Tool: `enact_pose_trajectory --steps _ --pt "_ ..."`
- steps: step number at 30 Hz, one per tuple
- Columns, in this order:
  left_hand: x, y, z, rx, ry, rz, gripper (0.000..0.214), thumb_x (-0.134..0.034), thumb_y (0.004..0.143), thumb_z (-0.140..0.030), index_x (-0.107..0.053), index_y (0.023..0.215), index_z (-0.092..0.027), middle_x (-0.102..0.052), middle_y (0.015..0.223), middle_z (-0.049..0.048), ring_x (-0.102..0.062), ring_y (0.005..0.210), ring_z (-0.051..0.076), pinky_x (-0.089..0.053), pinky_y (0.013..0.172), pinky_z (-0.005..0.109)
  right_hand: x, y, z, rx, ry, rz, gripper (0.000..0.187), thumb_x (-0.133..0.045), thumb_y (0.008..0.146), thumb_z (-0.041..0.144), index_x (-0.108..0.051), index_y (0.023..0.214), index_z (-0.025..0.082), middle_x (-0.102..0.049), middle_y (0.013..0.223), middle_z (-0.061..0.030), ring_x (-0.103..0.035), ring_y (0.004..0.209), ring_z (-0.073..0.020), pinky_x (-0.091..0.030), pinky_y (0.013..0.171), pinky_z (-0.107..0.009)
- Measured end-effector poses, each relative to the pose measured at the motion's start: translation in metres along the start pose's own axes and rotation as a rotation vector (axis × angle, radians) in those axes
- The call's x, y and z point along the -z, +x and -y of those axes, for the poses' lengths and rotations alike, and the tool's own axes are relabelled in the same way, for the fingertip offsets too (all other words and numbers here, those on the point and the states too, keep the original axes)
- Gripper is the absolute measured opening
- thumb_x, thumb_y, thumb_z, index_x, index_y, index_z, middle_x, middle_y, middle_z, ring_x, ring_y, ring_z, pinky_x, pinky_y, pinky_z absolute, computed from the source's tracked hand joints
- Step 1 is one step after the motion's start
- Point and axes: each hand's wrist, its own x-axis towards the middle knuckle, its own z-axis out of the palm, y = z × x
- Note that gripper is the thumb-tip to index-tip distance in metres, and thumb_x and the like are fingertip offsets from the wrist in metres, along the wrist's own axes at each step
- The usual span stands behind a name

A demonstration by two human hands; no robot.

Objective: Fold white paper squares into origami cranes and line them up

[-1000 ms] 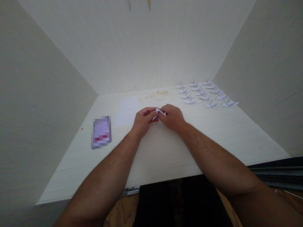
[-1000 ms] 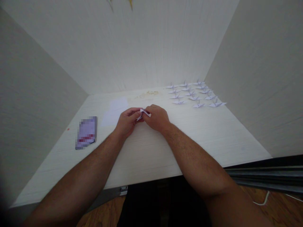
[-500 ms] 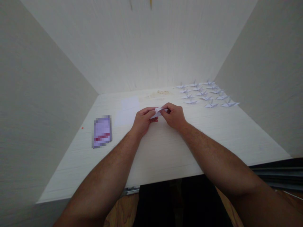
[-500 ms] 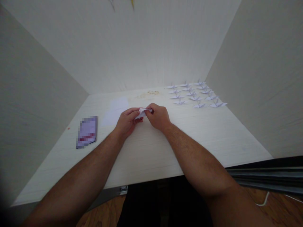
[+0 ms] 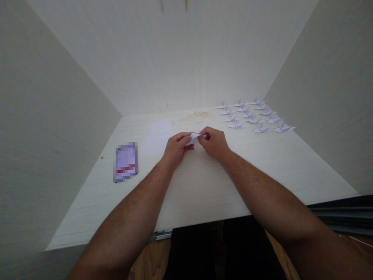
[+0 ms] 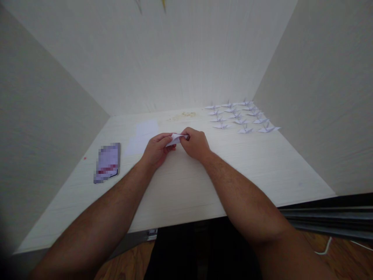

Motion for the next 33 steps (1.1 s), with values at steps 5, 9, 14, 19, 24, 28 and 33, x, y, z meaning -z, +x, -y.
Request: enact_pose_trajectory --steps 5,9,14,19,24,28,33 --pt "0.0 0.0 0.0 0.001 0.0 0.005 0.024 -0.077 0.063 -0.027 -0.072 0.082 -0.013 -0.07 0.08 0.0047 -0.06 0.061 0.012 -0.05 0.056 0.027 0.0 0.0 0.001 -0.044 0.077 0.033 0.009 -0.06 0.075 0.021 -0.068 0.079 0.018 -0.064 0.063 0.0015 -0.056 0.058 -0.012 -0.039 0.057 -0.024" --pt "0.0 0.0 0.001 0.001 -0.006 0.009 0.024 -0.077 0.063 -0.026 -0.072 0.081 -0.013 -0.07 0.081 0.0053 -0.061 0.061 0.013 -0.05 0.055 0.027 0.001 0.0 0.002 -0.064 0.108 0.07 0.008 -0.061 0.074 0.021 -0.067 0.079 0.018 -0.064 0.065 0.0008 -0.057 0.059 -0.0126 -0.04 0.056 -0.024" --pt "0.001 0.0 0.001 -0.005 -0.017 0.009 0.022 -0.077 0.064 -0.026 -0.072 0.081 -0.013 -0.07 0.079 0.0052 -0.061 0.061 0.012 -0.051 0.056 0.026 0.0 0.001 0.001 -0.075 0.125 0.077 0.008 -0.06 0.073 0.02 -0.065 0.079 0.019 -0.063 0.064 0.0012 -0.056 0.059 -0.0125 -0.039 0.056 -0.024" --pt "0.001 0.001 0.003 -0.028 -0.052 0.011 0.024 -0.079 0.064 -0.026 -0.071 0.084 -0.015 -0.072 0.091 0.0055 -0.066 0.075 0.015 -0.056 0.065 0.029 -0.005 0.001 0.001 -0.084 0.167 0.069 0.008 -0.063 0.069 0.02 -0.06 0.077 0.02 -0.059 0.061 0.0041 -0.052 0.056 -0.0115 -0.038 0.055 -0.024" --pt "0.001 -0.001 0.004 -0.059 -0.051 0.087 0.03 -0.081 0.065 -0.028 -0.071 0.091 -0.016 -0.072 0.088 0.0039 -0.068 0.078 0.015 -0.058 0.075 0.033 -0.01 0.002 -0.001 -0.171 0.276 -0.019 0.008 -0.062 0.07 0.02 -0.059 0.077 0.021 -0.064 0.066 0.0026 -0.057 0.059 -0.0127 -0.043 0.057 -0.025" --pt "0.001 -0.001 0.005 -0.077 -0.017 0.108 0.032 -0.082 0.066 -0.029 -0.07 0.093 -0.017 -0.072 0.087 0.0037 -0.069 0.078 0.016 -0.059 0.078 0.036 -0.01 0.0 0.001 -0.155 0.232 -0.094 0.004 -0.061 0.072 0.019 -0.063 0.076 0.02 -0.067 0.068 0.0018 -0.06 0.062 -0.0134 -0.045 0.06 -0.026" --pt "0.002 0.0 0.006 -0.088 0.007 0.105 0.032 -0.082 0.066 -0.029 -0.07 0.094 -0.017 -0.072 0.086 0.0034 -0.069 0.078 0.016 -0.059 0.075 0.035 -0.006 -0.002 0.007 -0.096 0.092 -0.137 0.012 -0.057 0.078 0.021 -0.068 0.077 0.02 -0.065 0.064 0.0023 -0.057 0.059 -0.0125 -0.042 0.059 -0.026"
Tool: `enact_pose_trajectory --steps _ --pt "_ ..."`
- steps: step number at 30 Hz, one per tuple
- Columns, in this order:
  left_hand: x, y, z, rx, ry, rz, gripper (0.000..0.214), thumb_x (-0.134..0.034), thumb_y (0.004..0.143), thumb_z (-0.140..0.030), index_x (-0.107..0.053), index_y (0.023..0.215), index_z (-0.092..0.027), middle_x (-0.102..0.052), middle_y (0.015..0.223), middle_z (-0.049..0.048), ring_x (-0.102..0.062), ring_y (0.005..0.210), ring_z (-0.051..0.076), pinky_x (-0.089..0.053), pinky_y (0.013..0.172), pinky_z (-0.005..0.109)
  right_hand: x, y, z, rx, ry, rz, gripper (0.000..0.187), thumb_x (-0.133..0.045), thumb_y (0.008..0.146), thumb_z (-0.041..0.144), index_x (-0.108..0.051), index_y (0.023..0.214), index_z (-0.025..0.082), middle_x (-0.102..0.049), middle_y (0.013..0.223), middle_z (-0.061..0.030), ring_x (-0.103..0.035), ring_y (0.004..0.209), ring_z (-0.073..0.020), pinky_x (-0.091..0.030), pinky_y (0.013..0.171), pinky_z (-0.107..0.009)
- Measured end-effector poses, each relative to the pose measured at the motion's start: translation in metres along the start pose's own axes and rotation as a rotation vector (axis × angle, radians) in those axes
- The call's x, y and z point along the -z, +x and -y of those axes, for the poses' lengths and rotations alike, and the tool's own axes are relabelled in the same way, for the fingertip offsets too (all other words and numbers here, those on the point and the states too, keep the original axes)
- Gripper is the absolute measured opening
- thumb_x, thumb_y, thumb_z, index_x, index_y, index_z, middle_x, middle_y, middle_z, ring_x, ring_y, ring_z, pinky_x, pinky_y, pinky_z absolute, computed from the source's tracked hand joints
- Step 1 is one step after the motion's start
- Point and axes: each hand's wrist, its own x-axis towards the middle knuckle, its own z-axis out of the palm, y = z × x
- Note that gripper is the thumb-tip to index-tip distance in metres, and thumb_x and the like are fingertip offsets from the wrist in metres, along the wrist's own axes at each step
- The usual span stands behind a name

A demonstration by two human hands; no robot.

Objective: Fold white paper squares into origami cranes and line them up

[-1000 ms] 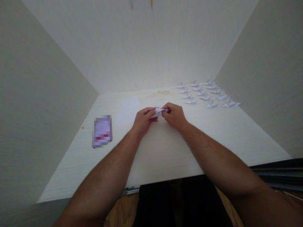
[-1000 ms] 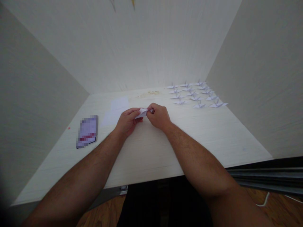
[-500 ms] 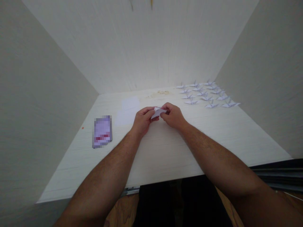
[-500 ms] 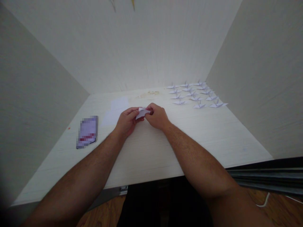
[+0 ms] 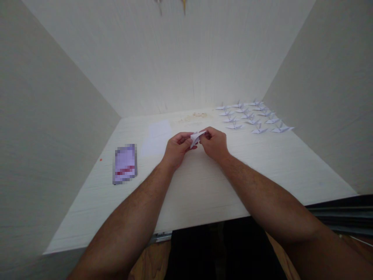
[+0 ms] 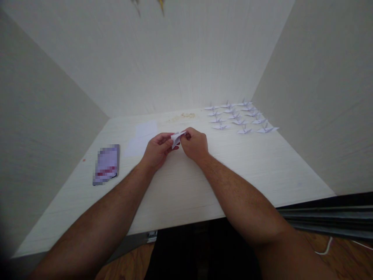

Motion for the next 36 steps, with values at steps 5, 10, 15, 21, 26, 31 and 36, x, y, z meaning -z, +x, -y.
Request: enact_pose_trajectory --steps 5,10,15,21,26,31,36 --pt "0.001 0.0 0.001 0.002 0.038 0.008 0.03 -0.079 0.068 -0.028 -0.07 0.094 -0.017 -0.072 0.083 0.0031 -0.068 0.074 0.015 -0.058 0.071 0.033 0.003 0.001 0.001 0.033 -0.015 -0.04 0.012 -0.057 0.076 0.021 -0.067 0.081 0.021 -0.06 0.061 0.0041 -0.053 0.057 -0.0118 -0.039 0.059 -0.025" --pt "0.001 -0.001 0.001 0.011 0.067 0.026 0.028 -0.078 0.069 -0.027 -0.071 0.094 -0.017 -0.072 0.081 0.0035 -0.068 0.073 0.015 -0.056 0.069 0.031 0.006 0.001 0.002 0.015 -0.036 -0.018 0.008 -0.054 0.072 0.016 -0.059 0.075 0.022 -0.052 0.055 0.0055 -0.045 0.051 -0.0114 -0.032 0.054 -0.026" --pt "0.002 -0.001 0.001 -0.007 0.109 0.05 0.027 -0.076 0.07 -0.027 -0.071 0.094 -0.017 -0.072 0.081 0.0037 -0.067 0.075 0.016 -0.055 0.067 0.03 0.006 0.003 0.0 0.005 0.104 0.033 0.012 -0.049 0.072 0.015 -0.058 0.076 0.022 -0.053 0.056 0.0055 -0.047 0.052 -0.0112 -0.034 0.053 -0.025" --pt "-0.002 -0.002 -0.003 0.037 0.043 0.01 0.024 -0.073 0.069 -0.024 -0.071 0.091 -0.016 -0.071 0.076 0.0039 -0.066 0.067 0.015 -0.051 0.06 0.027 0.005 0.006 -0.001 -0.094 0.397 0.137 0.011 -0.053 0.074 0.022 -0.06 0.083 0.02 -0.057 0.054 0.0055 -0.049 0.048 -0.0103 -0.037 0.05 -0.023" --pt "-0.002 0.0 -0.005 0.084 -0.017 -0.053 0.021 -0.071 0.066 -0.024 -0.07 0.084 -0.013 -0.069 0.072 0.0041 -0.063 0.059 0.014 -0.046 0.051 0.025 0.007 0.007 0.002 -0.079 0.471 0.222 0.026 -0.062 0.068 0.025 -0.063 0.093 0.018 -0.056 0.06 0.0066 -0.046 0.048 -0.0077 -0.036 0.047 -0.022" --pt "-0.003 0.0 -0.009 0.103 -0.033 -0.075 0.03 -0.067 0.067 -0.021 -0.07 0.096 -0.014 -0.068 0.072 0.003 -0.06 0.056 0.012 -0.044 0.048 0.023 0.005 0.007 -0.001 -0.063 0.453 0.266 0.024 -0.068 0.068 0.031 -0.063 0.087 0.017 -0.058 0.066 0.004 -0.049 0.053 -0.0085 -0.041 0.05 -0.023" --pt "-0.003 0.0 -0.009 0.089 -0.036 -0.067 0.034 -0.069 0.068 -0.022 -0.07 0.101 -0.015 -0.067 0.073 0.0025 -0.058 0.055 0.011 -0.044 0.047 0.023 0.004 0.006 -0.002 -0.048 0.401 0.244 0.019 -0.069 0.071 0.033 -0.062 0.081 0.019 -0.055 0.063 0.0048 -0.047 0.053 -0.0085 -0.04 0.049 -0.023"
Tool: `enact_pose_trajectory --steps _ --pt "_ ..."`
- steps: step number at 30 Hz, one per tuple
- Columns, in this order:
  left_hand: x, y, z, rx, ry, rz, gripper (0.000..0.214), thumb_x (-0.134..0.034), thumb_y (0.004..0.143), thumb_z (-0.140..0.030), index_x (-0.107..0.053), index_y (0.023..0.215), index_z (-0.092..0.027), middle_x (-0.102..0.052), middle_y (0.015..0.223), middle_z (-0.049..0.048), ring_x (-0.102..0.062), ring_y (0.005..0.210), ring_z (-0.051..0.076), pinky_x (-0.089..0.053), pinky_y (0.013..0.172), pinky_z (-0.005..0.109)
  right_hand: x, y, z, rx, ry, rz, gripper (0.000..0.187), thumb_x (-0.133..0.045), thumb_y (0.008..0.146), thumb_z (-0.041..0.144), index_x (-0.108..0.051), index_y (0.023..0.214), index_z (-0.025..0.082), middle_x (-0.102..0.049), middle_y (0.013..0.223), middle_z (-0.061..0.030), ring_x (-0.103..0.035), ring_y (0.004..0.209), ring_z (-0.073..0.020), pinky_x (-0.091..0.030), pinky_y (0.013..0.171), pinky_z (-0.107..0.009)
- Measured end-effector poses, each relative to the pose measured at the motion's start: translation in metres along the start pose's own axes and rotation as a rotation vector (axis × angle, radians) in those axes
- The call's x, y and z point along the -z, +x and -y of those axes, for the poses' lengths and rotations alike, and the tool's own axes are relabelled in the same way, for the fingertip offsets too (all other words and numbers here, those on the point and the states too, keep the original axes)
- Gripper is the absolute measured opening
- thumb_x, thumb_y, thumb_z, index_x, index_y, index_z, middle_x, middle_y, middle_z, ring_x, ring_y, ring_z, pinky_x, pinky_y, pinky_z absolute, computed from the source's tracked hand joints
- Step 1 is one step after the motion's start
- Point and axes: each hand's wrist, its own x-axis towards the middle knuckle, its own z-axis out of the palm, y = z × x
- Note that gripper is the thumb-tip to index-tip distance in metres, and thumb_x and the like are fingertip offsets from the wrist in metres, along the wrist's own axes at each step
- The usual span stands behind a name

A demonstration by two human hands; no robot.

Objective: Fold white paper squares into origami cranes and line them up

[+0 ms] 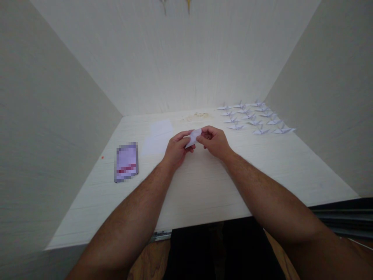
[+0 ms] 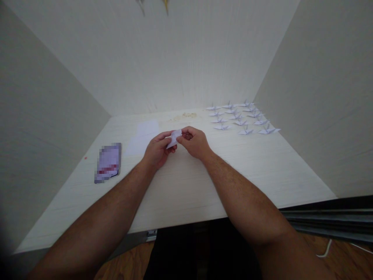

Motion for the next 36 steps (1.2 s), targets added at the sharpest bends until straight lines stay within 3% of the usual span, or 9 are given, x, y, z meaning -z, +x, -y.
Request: enact_pose_trajectory --steps 6,20,36 --pt "0.0029 -0.0003 0.0054 -0.04 0.057 0.047 0.04 -0.076 0.07 -0.034 -0.07 0.106 -0.016 -0.068 0.074 0.0024 -0.061 0.057 0.012 -0.046 0.049 0.024 0.0003 -0.0005 0.0005 0.004 -0.068 -0.046 0.016 -0.067 0.073 0.032 -0.059 0.077 0.019 -0.055 0.063 0.0047 -0.048 0.054 -0.0091 -0.04 0.051 -0.024" --pt "0.0052 -0.0015 0.0069 -0.119 0.241 0.196 0.045 -0.08 0.071 -0.036 -0.073 0.112 -0.019 -0.066 0.066 0.0004 -0.062 0.058 0.012 -0.051 0.054 0.026 -0.0034 -0.002 0.0011 0.064 -0.246 -0.149 0.007 -0.059 0.07 0.018 -0.057 0.075 0.022 -0.046 0.056 0.007 -0.043 0.053 -0.0108 -0.035 0.054 -0.025" --pt "0.0081 0.0009 0.0101 -0.122 0.223 0.161 0.04 -0.075 0.073 -0.027 -0.073 0.112 -0.018 -0.065 0.062 0.0006 -0.057 0.052 0.011 -0.046 0.051 0.024 -0.0029 -0.0031 0.0005 0.113 -0.154 -0.205 0.018 -0.054 0.076 0.018 -0.071 0.079 0.021 -0.066 0.071 0.0007 -0.058 0.066 -0.0137 -0.046 0.064 -0.027"
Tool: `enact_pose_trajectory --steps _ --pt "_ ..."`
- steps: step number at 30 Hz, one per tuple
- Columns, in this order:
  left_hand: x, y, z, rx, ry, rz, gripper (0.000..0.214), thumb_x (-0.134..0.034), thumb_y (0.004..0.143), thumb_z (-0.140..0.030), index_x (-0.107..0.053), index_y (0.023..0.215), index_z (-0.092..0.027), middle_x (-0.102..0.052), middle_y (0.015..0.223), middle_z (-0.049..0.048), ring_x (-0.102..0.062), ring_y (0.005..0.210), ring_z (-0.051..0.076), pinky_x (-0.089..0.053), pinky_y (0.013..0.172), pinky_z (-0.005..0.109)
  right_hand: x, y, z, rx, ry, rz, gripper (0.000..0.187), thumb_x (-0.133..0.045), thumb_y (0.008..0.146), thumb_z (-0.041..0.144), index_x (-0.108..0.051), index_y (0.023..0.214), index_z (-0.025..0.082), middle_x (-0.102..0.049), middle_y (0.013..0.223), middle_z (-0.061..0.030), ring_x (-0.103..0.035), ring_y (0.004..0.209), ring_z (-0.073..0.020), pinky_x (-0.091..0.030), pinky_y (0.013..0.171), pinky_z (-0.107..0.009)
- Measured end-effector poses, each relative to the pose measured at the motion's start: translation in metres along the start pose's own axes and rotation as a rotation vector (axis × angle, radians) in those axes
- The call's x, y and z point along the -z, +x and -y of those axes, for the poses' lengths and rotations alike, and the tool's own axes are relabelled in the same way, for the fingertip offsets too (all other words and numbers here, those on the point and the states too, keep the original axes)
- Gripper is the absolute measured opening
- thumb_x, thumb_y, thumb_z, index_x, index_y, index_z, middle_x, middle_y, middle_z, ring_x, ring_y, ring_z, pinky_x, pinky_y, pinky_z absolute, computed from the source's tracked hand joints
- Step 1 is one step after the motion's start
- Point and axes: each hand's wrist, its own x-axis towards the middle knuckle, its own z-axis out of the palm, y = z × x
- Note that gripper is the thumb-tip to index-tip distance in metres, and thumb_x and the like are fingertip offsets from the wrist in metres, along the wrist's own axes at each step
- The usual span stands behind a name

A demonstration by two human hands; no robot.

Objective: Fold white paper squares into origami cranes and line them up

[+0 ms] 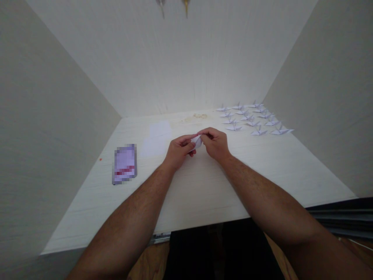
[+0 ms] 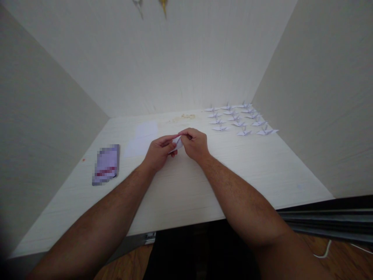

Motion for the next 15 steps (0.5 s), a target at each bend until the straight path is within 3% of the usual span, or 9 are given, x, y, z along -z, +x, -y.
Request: enact_pose_trajectory --steps 6,10,15 --pt "-0.0008 -0.0005 -0.0004 0.015 0.017 -0.03 0.041 -0.073 0.073 -0.027 -0.072 0.113 -0.017 -0.065 0.061 -0.0001 -0.057 0.051 0.01 -0.045 0.05 0.024 0.0013 0.0016 0.0008 -0.072 0.077 0.021 0.021 -0.052 0.078 0.02 -0.072 0.081 0.019 -0.061 0.061 0.0025 -0.056 0.059 -0.012 -0.046 0.057 -0.025" --pt "-0.0009 0.0001 -0.0009 -0.005 0.06 -0.077 0.048 -0.072 0.075 -0.026 -0.067 0.121 -0.016 -0.063 0.06 -0.0019 -0.054 0.05 0.009 -0.046 0.05 0.023 0.0014 0.0034 0.0017 -0.127 0.133 0.059 0.024 -0.061 0.076 0.028 -0.071 0.095 0.018 -0.061 0.064 0.0034 -0.055 0.056 -0.0103 -0.046 0.052 -0.023" --pt "-0.0042 -0.0005 -0.0037 -0.024 0.118 -0.157 0.03 -0.073 0.074 -0.03 -0.072 0.1 -0.015 -0.067 0.068 0.0012 -0.058 0.06 0.011 -0.049 0.052 0.023 0.0001 0.0028 0.0036 -0.184 0.103 0.096 0.026 -0.073 0.071 0.038 -0.068 0.086 0.017 -0.059 0.059 0.004 -0.054 0.047 -0.0098 -0.044 0.044 -0.023"
